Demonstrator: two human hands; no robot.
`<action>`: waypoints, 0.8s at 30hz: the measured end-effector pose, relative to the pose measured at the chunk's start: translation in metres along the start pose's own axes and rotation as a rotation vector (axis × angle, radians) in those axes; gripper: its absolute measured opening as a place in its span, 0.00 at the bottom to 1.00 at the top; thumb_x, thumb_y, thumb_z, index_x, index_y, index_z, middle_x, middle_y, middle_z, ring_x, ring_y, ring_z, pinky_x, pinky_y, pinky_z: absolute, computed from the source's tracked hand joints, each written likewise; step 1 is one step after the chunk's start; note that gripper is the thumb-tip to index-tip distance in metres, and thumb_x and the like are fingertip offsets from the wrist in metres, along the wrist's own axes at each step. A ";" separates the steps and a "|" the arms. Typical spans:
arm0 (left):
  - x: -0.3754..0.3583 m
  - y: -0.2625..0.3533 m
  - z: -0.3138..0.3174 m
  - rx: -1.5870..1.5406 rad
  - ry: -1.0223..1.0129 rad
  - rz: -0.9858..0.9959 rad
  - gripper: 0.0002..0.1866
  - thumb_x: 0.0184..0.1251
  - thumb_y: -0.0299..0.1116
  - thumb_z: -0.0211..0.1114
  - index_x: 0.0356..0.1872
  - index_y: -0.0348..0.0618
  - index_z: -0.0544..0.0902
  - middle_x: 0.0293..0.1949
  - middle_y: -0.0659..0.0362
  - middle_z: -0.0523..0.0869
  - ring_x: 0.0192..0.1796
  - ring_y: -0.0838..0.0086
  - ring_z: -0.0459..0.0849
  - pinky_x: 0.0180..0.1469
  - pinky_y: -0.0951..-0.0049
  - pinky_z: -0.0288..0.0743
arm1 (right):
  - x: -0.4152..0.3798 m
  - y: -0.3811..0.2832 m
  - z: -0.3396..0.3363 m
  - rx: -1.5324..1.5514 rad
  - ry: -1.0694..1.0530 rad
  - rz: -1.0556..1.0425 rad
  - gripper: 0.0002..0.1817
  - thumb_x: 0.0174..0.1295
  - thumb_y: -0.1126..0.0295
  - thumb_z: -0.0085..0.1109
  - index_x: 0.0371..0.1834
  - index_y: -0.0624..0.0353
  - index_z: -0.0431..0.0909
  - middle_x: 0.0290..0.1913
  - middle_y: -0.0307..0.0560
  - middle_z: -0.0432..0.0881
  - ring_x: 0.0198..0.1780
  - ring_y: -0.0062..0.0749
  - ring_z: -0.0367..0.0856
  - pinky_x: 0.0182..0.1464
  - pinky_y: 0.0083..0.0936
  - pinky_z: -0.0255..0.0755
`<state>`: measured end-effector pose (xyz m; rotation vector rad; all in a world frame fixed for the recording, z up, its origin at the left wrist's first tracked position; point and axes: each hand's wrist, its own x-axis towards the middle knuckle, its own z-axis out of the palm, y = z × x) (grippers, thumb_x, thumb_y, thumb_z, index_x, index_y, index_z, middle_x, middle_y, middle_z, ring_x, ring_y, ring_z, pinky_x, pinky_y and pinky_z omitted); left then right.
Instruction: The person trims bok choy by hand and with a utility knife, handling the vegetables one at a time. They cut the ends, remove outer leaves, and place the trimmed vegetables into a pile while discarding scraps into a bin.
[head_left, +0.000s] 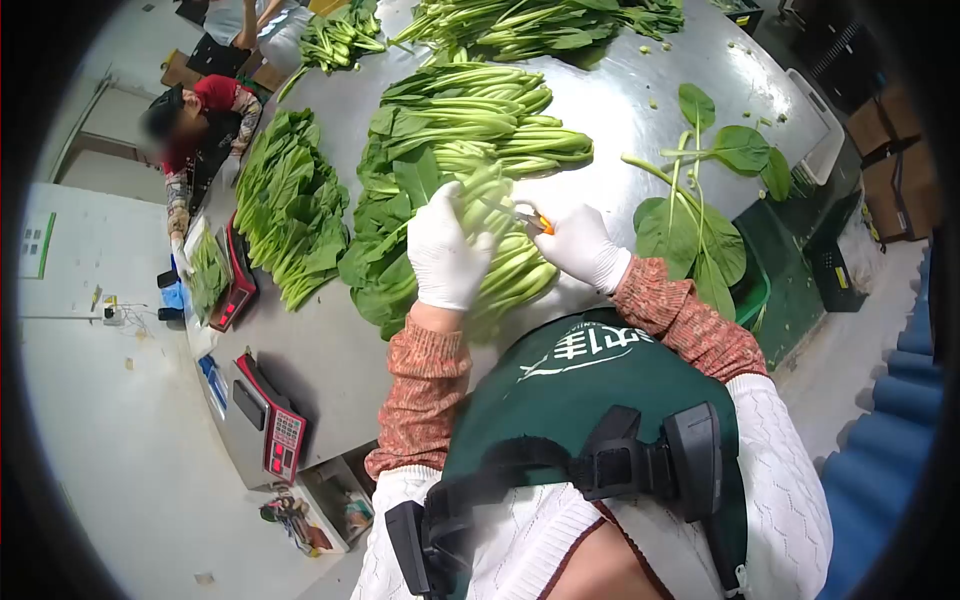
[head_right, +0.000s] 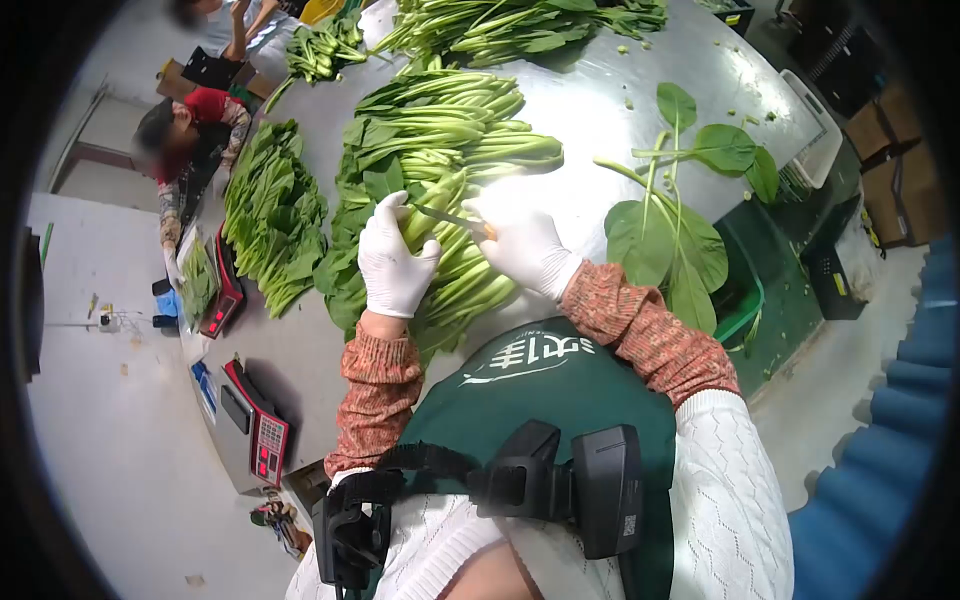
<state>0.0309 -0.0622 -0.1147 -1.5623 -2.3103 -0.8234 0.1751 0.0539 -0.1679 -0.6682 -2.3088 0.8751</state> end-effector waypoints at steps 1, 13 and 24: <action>0.001 0.001 -0.002 -0.007 0.002 0.008 0.23 0.47 0.28 0.70 0.48 0.43 0.78 0.40 0.52 0.82 0.43 0.57 0.81 0.47 0.61 0.76 | 0.001 -0.001 0.001 0.005 0.000 0.011 0.19 0.60 0.68 0.61 0.55 0.46 0.82 0.36 0.54 0.85 0.38 0.53 0.85 0.40 0.41 0.79; 0.029 0.022 -0.021 -0.555 -0.260 -0.023 0.20 0.55 0.22 0.65 0.52 0.34 0.78 0.37 0.55 0.87 0.41 0.77 0.85 0.48 0.77 0.77 | -0.006 0.069 -0.031 0.517 0.063 0.555 0.18 0.66 0.70 0.54 0.57 0.63 0.79 0.34 0.47 0.85 0.33 0.28 0.84 0.40 0.24 0.79; 0.027 0.034 -0.018 -0.611 -0.645 -0.033 0.28 0.58 0.23 0.66 0.62 0.35 0.75 0.48 0.55 0.85 0.47 0.76 0.82 0.52 0.75 0.76 | 0.013 -0.015 -0.082 0.829 -0.338 0.240 0.21 0.65 0.63 0.68 0.58 0.60 0.80 0.42 0.33 0.84 0.44 0.13 0.76 0.48 0.17 0.73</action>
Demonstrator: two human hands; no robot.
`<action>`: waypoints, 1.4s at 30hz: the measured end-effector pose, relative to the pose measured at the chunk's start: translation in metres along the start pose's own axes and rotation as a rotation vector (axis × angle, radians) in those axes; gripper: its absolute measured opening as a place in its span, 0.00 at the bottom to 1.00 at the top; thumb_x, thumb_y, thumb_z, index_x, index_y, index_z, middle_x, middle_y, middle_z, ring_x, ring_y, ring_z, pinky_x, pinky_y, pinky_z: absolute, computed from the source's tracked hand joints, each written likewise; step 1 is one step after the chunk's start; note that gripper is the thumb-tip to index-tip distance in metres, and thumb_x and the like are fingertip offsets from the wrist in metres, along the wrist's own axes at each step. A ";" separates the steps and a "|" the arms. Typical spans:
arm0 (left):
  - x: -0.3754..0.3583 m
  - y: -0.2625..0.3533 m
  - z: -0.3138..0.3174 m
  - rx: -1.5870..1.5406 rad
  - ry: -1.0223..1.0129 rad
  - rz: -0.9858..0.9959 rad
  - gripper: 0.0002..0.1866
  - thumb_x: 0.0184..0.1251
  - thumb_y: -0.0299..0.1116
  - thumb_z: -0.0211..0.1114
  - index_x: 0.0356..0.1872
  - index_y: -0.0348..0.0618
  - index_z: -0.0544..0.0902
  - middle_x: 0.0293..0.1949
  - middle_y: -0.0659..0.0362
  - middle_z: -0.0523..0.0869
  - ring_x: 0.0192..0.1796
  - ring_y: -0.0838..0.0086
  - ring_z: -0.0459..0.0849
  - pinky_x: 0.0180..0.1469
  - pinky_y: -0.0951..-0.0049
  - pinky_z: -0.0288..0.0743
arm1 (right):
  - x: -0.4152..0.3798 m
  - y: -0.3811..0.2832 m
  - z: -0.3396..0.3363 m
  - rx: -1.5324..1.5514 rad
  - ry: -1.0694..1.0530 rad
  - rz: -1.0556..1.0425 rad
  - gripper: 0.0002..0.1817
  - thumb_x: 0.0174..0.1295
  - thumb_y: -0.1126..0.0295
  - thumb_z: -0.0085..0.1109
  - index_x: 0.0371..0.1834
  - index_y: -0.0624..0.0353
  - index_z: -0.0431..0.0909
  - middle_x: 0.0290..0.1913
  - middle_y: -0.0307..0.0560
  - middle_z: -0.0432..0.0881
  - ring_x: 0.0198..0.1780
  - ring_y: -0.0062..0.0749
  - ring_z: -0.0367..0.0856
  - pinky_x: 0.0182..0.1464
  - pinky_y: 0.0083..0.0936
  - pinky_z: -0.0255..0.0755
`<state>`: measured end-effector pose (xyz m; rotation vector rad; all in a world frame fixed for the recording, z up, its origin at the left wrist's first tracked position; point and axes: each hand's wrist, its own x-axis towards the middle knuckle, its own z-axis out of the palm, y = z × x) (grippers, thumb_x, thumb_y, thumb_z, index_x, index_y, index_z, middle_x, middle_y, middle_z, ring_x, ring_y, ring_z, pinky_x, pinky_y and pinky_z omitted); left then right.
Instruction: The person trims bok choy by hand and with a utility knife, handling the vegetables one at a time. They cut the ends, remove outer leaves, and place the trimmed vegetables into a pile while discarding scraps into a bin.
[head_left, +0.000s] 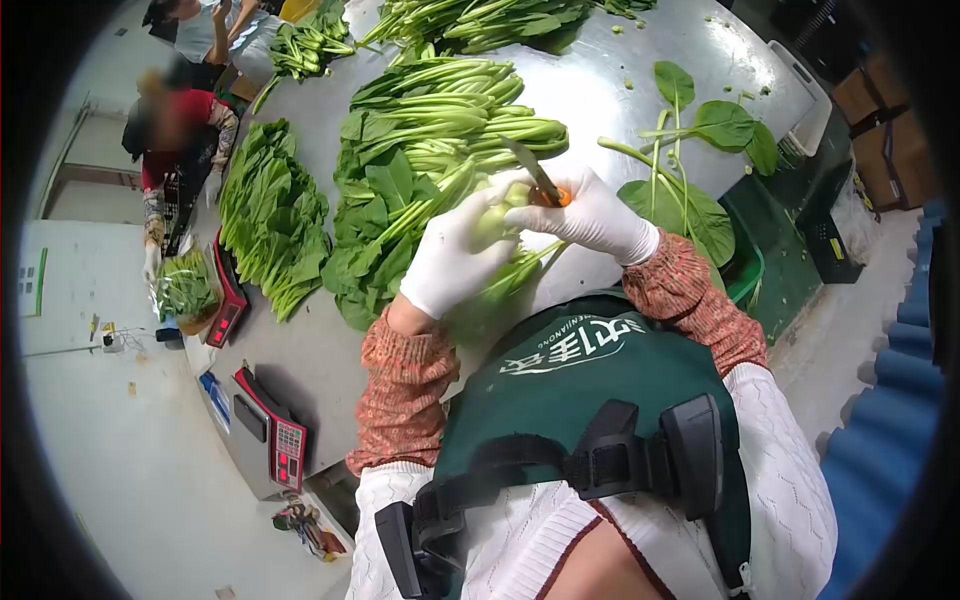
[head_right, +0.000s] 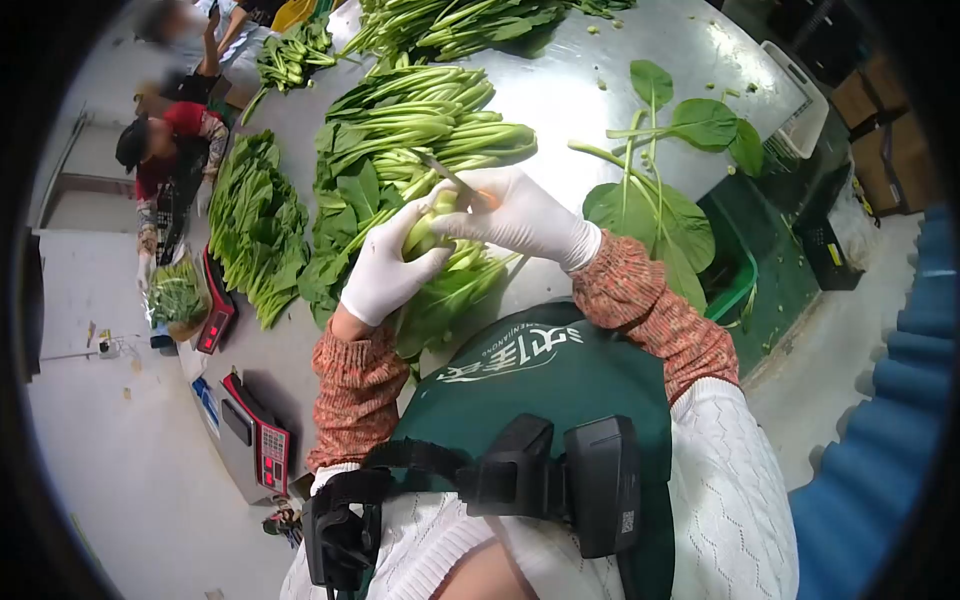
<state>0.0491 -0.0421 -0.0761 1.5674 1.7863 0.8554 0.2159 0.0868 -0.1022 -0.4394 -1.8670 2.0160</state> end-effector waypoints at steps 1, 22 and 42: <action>-0.003 -0.002 -0.006 0.041 0.074 0.102 0.28 0.58 0.23 0.65 0.63 0.35 0.75 0.48 0.55 0.85 0.46 0.76 0.83 0.52 0.76 0.76 | 0.001 0.003 -0.002 0.024 0.011 -0.022 0.19 0.64 0.64 0.68 0.55 0.60 0.81 0.41 0.34 0.84 0.43 0.13 0.76 0.48 0.17 0.74; -0.018 -0.088 -0.006 0.336 0.327 -0.204 0.13 0.56 0.37 0.73 0.39 0.44 0.86 0.31 0.51 0.87 0.33 0.61 0.87 0.39 0.68 0.79 | 0.088 0.158 -0.011 -0.107 0.031 0.457 0.18 0.65 0.51 0.62 0.46 0.54 0.81 0.32 0.35 0.82 0.30 0.21 0.77 0.33 0.24 0.74; -0.001 -0.059 0.025 0.357 0.372 -0.035 0.17 0.49 0.36 0.75 0.42 0.46 0.86 0.40 0.56 0.86 0.42 0.61 0.84 0.46 0.66 0.78 | 0.032 0.102 -0.010 -0.895 0.085 0.040 0.18 0.59 0.71 0.57 0.54 0.54 0.80 0.41 0.57 0.84 0.43 0.52 0.84 0.47 0.43 0.78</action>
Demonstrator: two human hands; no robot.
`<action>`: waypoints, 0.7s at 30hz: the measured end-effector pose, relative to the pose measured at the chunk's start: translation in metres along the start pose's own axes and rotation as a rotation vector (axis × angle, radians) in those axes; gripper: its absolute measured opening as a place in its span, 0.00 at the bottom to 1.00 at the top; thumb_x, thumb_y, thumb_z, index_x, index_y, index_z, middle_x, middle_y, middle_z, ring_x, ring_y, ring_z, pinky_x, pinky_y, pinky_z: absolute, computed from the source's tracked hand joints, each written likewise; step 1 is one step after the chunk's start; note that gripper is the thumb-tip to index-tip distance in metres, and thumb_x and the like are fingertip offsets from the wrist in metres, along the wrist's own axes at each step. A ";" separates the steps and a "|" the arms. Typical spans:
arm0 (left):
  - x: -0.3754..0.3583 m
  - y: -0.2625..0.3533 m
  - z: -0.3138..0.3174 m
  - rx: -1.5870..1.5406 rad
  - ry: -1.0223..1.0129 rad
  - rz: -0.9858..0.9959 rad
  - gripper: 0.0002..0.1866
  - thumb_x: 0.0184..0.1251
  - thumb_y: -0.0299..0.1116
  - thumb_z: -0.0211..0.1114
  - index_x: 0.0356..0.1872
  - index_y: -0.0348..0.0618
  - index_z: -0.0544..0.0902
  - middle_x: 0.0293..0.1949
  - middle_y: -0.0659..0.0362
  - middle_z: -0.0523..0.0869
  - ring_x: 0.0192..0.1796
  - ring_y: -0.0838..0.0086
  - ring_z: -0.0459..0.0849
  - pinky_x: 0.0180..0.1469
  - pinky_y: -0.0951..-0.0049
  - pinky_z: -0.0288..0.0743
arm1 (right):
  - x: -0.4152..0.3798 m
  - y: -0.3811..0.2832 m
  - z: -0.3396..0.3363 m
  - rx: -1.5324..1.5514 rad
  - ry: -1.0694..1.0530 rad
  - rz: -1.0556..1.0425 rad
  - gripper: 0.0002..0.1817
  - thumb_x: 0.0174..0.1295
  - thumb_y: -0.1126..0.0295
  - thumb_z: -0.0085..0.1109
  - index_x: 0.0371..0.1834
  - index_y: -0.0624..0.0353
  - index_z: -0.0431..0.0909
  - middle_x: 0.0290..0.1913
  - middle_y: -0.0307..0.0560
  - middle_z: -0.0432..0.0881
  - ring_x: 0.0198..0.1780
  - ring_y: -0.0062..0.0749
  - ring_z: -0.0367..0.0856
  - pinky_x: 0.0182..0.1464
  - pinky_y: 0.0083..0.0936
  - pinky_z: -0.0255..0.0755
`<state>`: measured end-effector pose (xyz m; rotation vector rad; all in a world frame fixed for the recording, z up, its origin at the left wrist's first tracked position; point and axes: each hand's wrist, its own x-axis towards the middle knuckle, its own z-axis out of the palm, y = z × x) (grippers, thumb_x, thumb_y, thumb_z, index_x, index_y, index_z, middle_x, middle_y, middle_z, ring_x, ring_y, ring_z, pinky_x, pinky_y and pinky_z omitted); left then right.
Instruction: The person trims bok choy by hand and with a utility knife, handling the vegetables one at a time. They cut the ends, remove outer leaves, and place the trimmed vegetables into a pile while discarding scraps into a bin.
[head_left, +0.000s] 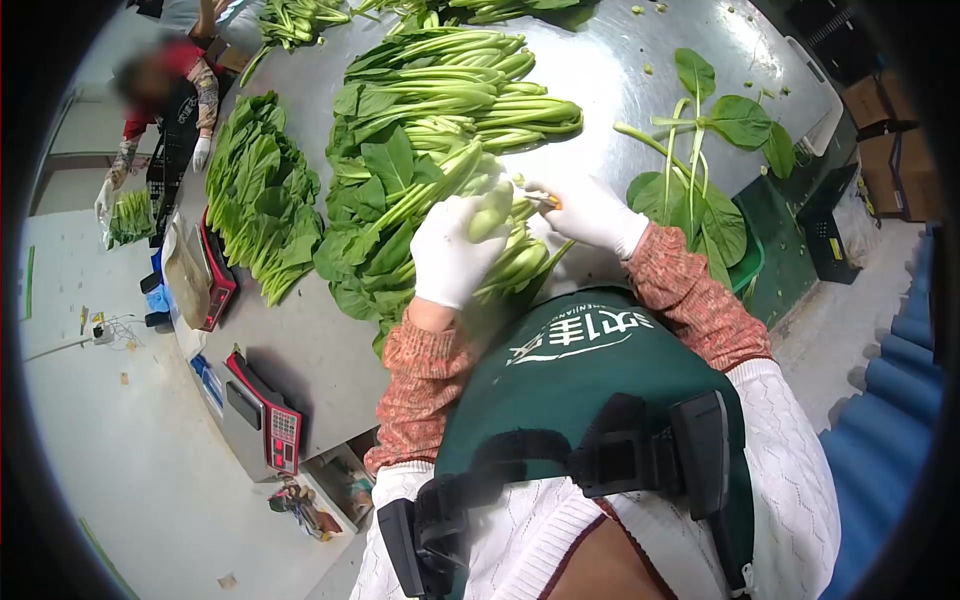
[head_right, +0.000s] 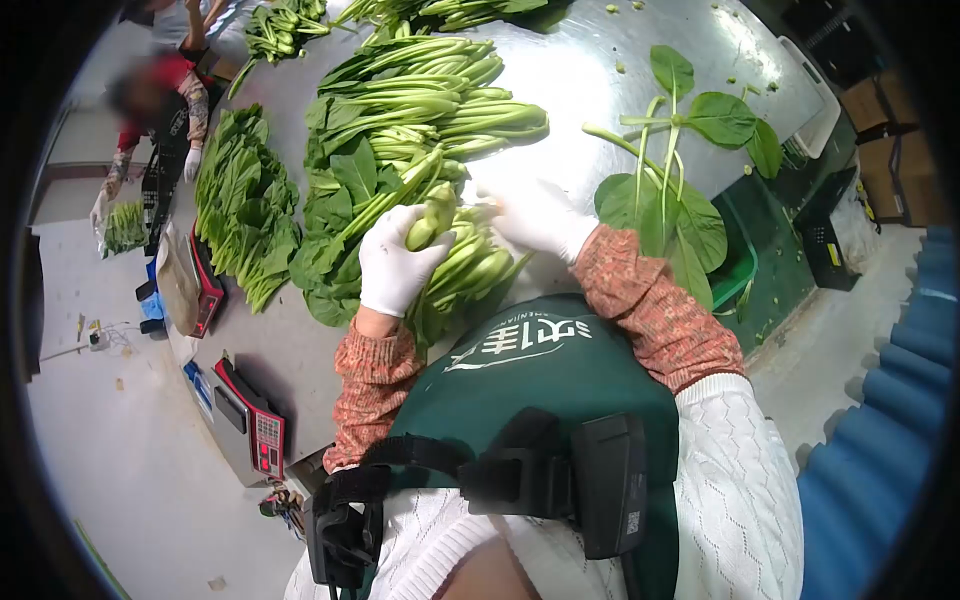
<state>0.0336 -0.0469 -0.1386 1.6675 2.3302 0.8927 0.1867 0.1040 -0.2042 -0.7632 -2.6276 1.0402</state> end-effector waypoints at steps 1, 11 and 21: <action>0.001 0.001 -0.006 -0.114 -0.031 -0.041 0.17 0.50 0.35 0.75 0.43 0.45 0.86 0.40 0.56 0.87 0.42 0.64 0.85 0.46 0.68 0.79 | 0.000 0.014 0.000 -0.030 -0.018 0.065 0.18 0.60 0.69 0.55 0.54 0.54 0.81 0.39 0.56 0.85 0.41 0.49 0.85 0.46 0.40 0.78; 0.022 -0.002 -0.053 -1.093 -0.628 -0.325 0.17 0.58 0.29 0.73 0.48 0.35 0.84 0.40 0.65 0.86 0.40 0.84 0.79 0.46 0.79 0.74 | 0.003 -0.066 -0.081 0.777 -0.493 -0.033 0.29 0.68 0.57 0.59 0.71 0.51 0.70 0.31 0.30 0.79 0.29 0.15 0.73 0.36 0.17 0.71; -0.009 0.024 -0.051 -0.866 -0.271 -0.306 0.21 0.57 0.25 0.74 0.52 0.33 0.82 0.41 0.62 0.87 0.40 0.83 0.82 0.46 0.81 0.77 | -0.001 -0.062 -0.066 0.709 -0.336 -0.053 0.21 0.57 0.59 0.71 0.50 0.57 0.81 0.34 0.33 0.77 0.39 0.17 0.72 0.44 0.19 0.70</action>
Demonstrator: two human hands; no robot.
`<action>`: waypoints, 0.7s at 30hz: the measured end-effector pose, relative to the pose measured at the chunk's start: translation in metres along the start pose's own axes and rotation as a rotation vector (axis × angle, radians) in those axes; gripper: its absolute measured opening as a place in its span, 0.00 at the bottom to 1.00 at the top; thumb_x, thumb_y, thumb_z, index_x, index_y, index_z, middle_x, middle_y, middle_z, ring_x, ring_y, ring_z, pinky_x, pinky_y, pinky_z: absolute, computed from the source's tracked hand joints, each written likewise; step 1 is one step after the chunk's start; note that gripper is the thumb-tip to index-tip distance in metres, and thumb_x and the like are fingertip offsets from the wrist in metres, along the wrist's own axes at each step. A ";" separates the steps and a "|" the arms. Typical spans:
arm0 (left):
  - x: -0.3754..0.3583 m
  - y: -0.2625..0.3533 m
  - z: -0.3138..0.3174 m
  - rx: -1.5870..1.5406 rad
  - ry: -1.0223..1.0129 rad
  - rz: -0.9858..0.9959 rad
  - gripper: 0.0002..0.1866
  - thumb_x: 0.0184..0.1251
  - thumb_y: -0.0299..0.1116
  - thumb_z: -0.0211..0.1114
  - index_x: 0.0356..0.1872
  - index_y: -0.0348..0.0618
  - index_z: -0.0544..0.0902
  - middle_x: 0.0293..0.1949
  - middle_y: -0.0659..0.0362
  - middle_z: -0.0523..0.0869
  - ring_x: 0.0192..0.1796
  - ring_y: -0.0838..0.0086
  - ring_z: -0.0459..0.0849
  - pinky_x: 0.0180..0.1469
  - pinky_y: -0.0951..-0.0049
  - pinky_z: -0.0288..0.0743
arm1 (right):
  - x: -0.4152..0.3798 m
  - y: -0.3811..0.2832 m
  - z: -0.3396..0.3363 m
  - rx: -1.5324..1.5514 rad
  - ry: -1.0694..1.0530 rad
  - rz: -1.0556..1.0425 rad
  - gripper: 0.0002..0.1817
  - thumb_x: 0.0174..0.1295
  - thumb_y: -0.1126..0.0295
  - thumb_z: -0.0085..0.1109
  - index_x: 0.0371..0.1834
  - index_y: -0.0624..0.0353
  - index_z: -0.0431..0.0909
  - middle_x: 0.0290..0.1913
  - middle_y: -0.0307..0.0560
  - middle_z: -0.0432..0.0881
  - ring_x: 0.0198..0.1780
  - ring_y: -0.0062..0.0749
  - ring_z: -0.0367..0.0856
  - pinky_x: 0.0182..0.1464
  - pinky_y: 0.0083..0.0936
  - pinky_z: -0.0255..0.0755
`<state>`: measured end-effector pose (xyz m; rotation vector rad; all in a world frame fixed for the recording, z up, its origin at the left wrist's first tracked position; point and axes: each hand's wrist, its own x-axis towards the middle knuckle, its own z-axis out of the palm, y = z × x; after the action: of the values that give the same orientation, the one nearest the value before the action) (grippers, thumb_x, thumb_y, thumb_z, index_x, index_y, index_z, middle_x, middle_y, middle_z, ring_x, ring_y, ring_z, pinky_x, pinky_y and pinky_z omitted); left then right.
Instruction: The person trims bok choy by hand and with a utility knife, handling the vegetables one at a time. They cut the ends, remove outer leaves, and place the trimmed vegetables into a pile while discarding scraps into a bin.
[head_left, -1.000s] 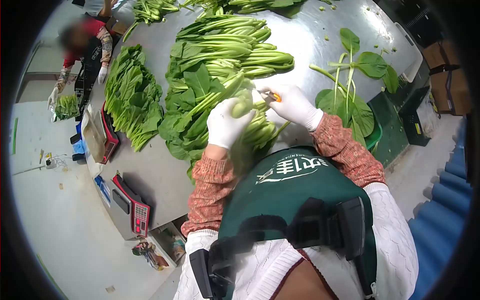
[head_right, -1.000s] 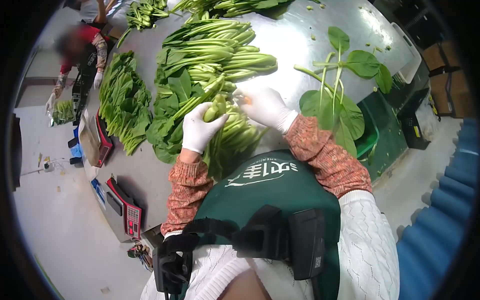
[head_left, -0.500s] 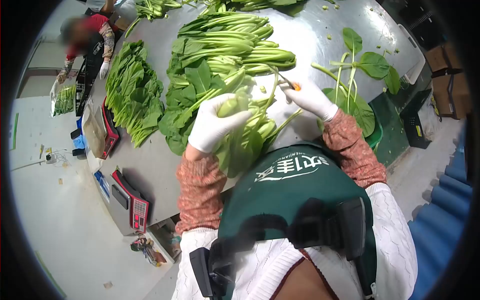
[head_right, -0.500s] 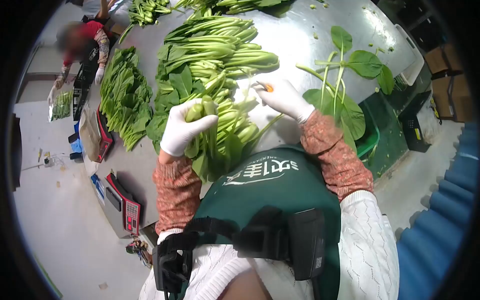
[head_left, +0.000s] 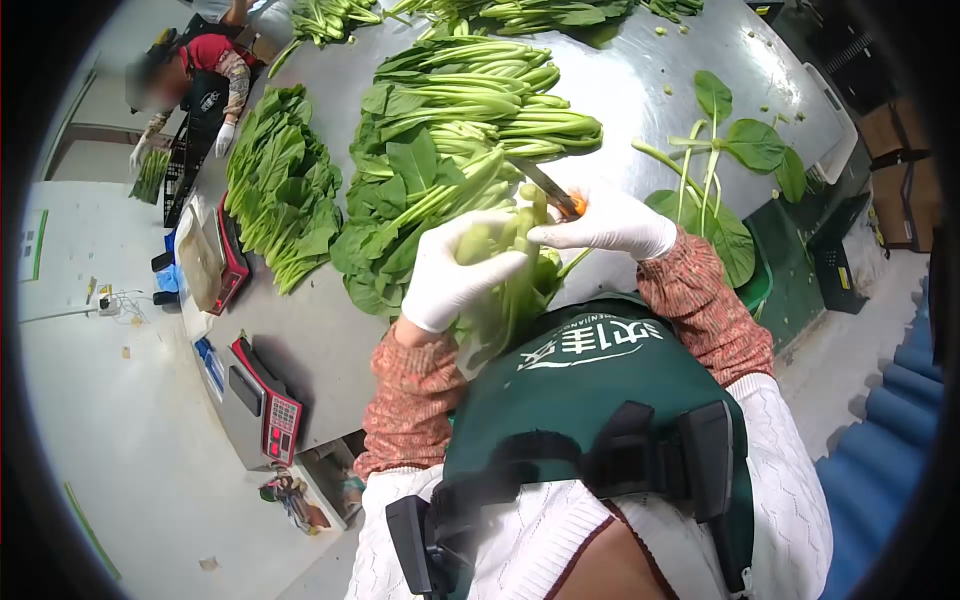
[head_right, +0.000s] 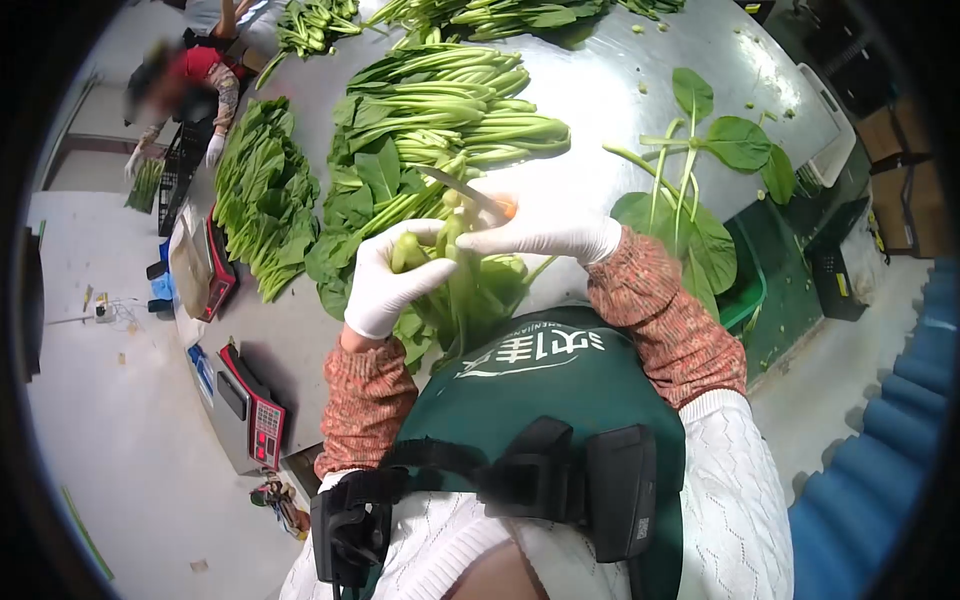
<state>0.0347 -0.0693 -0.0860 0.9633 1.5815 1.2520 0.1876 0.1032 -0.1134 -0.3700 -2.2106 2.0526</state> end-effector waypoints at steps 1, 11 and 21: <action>-0.002 -0.003 0.002 0.086 -0.006 0.035 0.21 0.57 0.26 0.75 0.52 0.34 0.82 0.42 0.63 0.87 0.40 0.83 0.82 0.46 0.80 0.77 | 0.000 0.000 0.002 -0.013 0.004 -0.048 0.20 0.57 0.59 0.71 0.49 0.57 0.81 0.34 0.33 0.77 0.39 0.17 0.72 0.44 0.20 0.70; -0.026 0.031 -0.068 0.939 0.579 0.432 0.17 0.50 0.23 0.69 0.45 0.41 0.84 0.39 0.55 0.87 0.41 0.67 0.86 0.46 0.71 0.79 | -0.033 -0.005 -0.074 -0.285 0.207 -0.047 0.09 0.60 0.68 0.63 0.35 0.62 0.78 0.32 0.39 0.81 0.34 0.19 0.77 0.37 0.20 0.72; -0.093 0.030 -0.121 -0.166 0.700 0.366 0.08 0.67 0.23 0.61 0.45 0.39 0.78 0.42 0.54 0.83 0.49 0.61 0.84 0.63 0.50 0.73 | -0.012 0.113 -0.066 -0.795 0.523 -0.028 0.21 0.56 0.66 0.62 0.55 0.50 0.82 0.41 0.51 0.87 0.39 0.40 0.87 0.45 0.31 0.79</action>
<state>-0.0486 -0.1867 -0.0276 0.7646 1.8163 2.1080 0.2271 0.1706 -0.2184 -0.8080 -2.5073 0.8153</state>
